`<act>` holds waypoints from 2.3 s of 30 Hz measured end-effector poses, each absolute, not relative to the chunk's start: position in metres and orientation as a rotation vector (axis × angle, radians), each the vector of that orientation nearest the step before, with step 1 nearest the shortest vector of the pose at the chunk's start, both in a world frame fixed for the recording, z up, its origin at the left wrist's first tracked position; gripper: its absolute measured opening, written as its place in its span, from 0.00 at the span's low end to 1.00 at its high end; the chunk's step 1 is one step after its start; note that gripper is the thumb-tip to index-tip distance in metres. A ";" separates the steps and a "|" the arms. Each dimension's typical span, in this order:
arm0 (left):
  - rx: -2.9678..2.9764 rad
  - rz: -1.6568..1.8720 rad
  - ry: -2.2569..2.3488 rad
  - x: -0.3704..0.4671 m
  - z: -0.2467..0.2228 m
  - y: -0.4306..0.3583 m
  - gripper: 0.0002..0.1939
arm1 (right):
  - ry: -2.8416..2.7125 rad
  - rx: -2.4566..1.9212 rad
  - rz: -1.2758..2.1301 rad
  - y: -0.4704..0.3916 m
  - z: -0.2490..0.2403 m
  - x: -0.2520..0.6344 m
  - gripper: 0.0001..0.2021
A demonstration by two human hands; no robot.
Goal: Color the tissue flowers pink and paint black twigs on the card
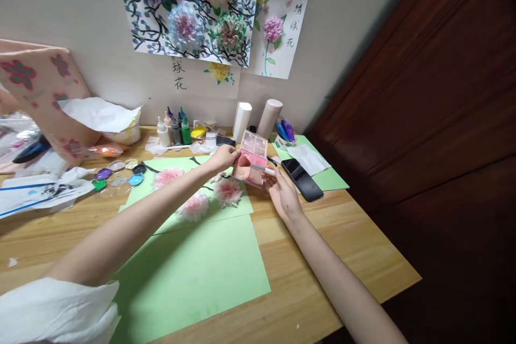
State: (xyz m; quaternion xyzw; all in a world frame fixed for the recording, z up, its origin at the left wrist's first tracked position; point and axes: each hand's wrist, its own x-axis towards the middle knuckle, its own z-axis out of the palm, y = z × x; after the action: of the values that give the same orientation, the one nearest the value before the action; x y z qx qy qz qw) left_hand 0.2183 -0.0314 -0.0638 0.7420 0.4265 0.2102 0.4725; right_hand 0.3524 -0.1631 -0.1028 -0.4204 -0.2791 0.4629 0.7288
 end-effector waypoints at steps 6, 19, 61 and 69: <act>1.807 0.779 1.096 0.118 -0.046 -0.038 0.19 | -1.262 -1.016 0.829 -0.144 -0.062 0.309 0.14; 2.097 0.972 1.261 0.035 -0.021 -0.040 0.18 | -2.025 -0.865 -0.331 -0.141 -0.030 0.241 0.08; 2.209 0.836 1.327 0.037 -0.020 -0.038 0.18 | -2.482 -0.973 -0.018 -0.139 -0.022 0.266 0.11; 2.101 0.886 1.366 0.032 -0.013 -0.038 0.17 | -2.407 -1.077 -0.017 -0.135 -0.034 0.256 0.11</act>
State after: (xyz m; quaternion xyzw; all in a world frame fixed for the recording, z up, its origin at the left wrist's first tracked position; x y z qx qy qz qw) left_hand 0.0317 -0.0377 -0.0133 0.7675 0.4989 0.3235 0.2397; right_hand 0.2565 -0.1345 -0.0337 -0.3956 -0.8838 -0.0063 0.2497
